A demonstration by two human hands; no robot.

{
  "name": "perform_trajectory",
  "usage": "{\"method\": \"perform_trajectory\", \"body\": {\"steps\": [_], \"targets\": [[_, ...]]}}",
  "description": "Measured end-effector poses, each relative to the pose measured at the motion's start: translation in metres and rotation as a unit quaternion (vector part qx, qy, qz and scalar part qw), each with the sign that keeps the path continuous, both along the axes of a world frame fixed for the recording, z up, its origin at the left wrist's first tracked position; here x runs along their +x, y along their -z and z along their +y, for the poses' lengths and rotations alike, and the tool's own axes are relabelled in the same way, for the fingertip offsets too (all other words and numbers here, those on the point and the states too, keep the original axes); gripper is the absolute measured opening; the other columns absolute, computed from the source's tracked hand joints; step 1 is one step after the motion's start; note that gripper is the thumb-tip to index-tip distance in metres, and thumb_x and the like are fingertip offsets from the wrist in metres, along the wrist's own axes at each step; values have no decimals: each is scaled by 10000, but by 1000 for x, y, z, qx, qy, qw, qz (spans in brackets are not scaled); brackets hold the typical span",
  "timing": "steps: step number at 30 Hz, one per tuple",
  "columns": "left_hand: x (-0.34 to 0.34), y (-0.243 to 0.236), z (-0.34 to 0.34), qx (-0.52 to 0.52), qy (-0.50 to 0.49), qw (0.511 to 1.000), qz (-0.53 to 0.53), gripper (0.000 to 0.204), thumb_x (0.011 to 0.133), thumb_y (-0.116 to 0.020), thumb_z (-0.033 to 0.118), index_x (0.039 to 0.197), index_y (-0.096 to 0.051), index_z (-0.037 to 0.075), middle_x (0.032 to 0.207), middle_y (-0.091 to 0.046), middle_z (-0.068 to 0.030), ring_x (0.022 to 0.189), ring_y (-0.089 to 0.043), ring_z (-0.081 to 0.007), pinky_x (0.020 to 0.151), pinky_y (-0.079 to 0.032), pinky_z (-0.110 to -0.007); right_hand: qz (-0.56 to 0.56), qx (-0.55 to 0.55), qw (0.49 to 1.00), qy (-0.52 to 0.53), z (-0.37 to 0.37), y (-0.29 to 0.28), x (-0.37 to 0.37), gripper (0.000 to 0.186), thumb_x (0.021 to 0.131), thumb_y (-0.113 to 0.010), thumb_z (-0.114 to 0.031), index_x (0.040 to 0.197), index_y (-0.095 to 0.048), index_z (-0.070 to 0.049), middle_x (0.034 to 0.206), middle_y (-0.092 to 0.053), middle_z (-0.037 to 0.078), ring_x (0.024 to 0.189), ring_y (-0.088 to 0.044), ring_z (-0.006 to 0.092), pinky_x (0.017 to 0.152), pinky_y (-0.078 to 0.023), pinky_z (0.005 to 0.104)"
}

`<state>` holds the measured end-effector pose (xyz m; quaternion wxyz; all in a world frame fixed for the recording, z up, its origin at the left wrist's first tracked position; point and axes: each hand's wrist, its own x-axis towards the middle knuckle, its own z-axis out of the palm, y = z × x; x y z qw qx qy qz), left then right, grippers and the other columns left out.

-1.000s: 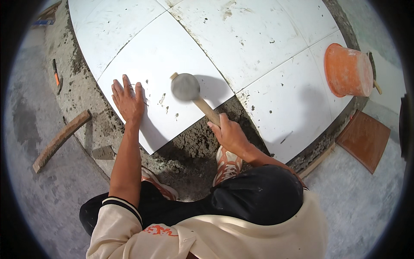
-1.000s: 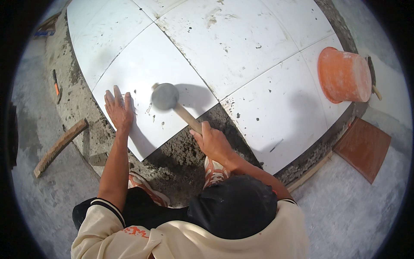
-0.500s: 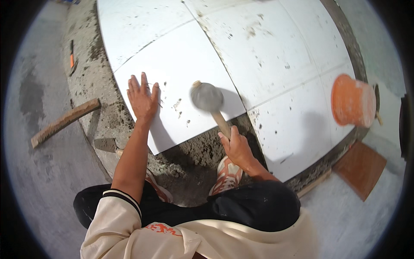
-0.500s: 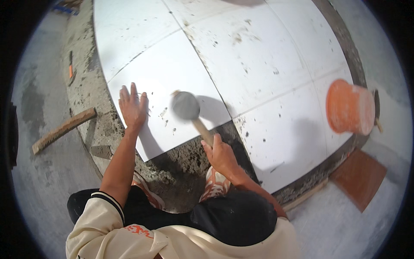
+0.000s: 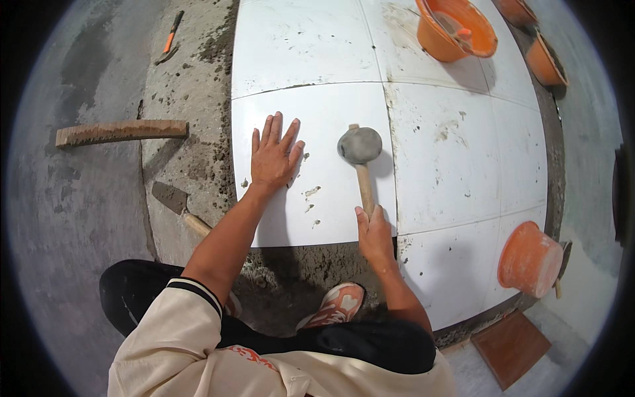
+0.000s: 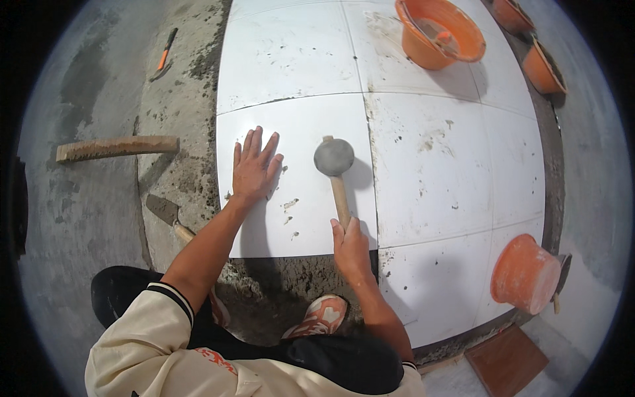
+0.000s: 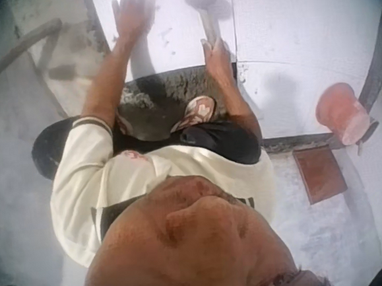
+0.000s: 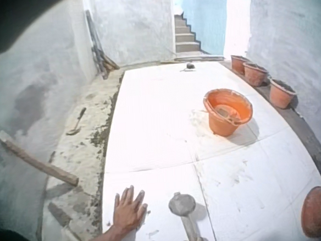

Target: The person applies mortar to the back of a tile, places it on the floor, and uses a rubber mallet to tap it into position. The person then wipes the tile surface with a brush and continues tapping to level it.

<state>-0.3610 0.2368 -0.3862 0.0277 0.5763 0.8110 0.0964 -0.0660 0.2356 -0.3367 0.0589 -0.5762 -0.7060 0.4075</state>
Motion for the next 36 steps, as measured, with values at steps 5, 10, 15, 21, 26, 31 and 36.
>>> {"method": "perform_trajectory", "body": {"steps": [5,10,15,21,26,31,36], "targets": [[-7,-3,0,-7,-1,1000,-14,591,1103,-428,507,1640,-426,260,1743,-261,-171,1635,-176,-332,1314,-102,-556,119,80,989,18,15,-20,9,333,1012,-704,-267,1119,-630,40,784,-698,219,701,-716,381,652,-538,486],[4,6,-15,19,-5,999,-31,620,1064,-553,501,1581,-476,167,1719,-281,-209,1609,-238,-378,1294,-169,-608,97,108,989,-27,47,8,43,265,973,-747,-231,1020,-656,13,733,-680,218,664,-706,389,615,-524,475],[90,-41,-73,-45,185,964,-186,811,900,-765,541,1562,-489,163,1719,-274,-187,1615,-217,-370,1297,-157,-636,-26,184,974,-126,100,13,38,290,963,-767,-252,886,-598,-29,680,-655,225,621,-663,458,576,-503,505],[101,-38,-99,-100,193,956,-197,1078,784,-828,608,1666,-329,242,1737,-243,-153,1632,-173,-322,1317,-103,-614,22,285,920,-268,133,-13,-30,287,938,-782,-254,845,-594,-57,649,-636,180,586,-650,414,541,-492,483],[93,-45,-97,-140,216,941,-221,1112,754,-860,587,1666,-333,229,1742,-227,-174,1624,-197,-343,1296,-131,-651,62,349,874,-332,155,-8,-63,280,886,-811,-199,804,-579,-66,632,-615,155,571,-642,386,531,-491,453],[101,-36,-100,-94,211,950,-208,1069,758,-866,566,1641,-378,211,1742,-216,-189,1629,-172,-357,1281,-131,-683,19,334,894,-299,170,5,-62,232,854,-819,-138,812,-604,-61,646,-618,160,594,-649,385,551,-492,461],[100,-32,-101,-93,205,951,-214,1024,789,-850,550,1634,-389,201,1743,-206,-199,1634,-148,-365,1275,-133,-685,73,339,884,-314,180,7,-56,195,827,-794,-78,926,-628,-53,698,-651,165,649,-668,395,593,-515,465]]}}
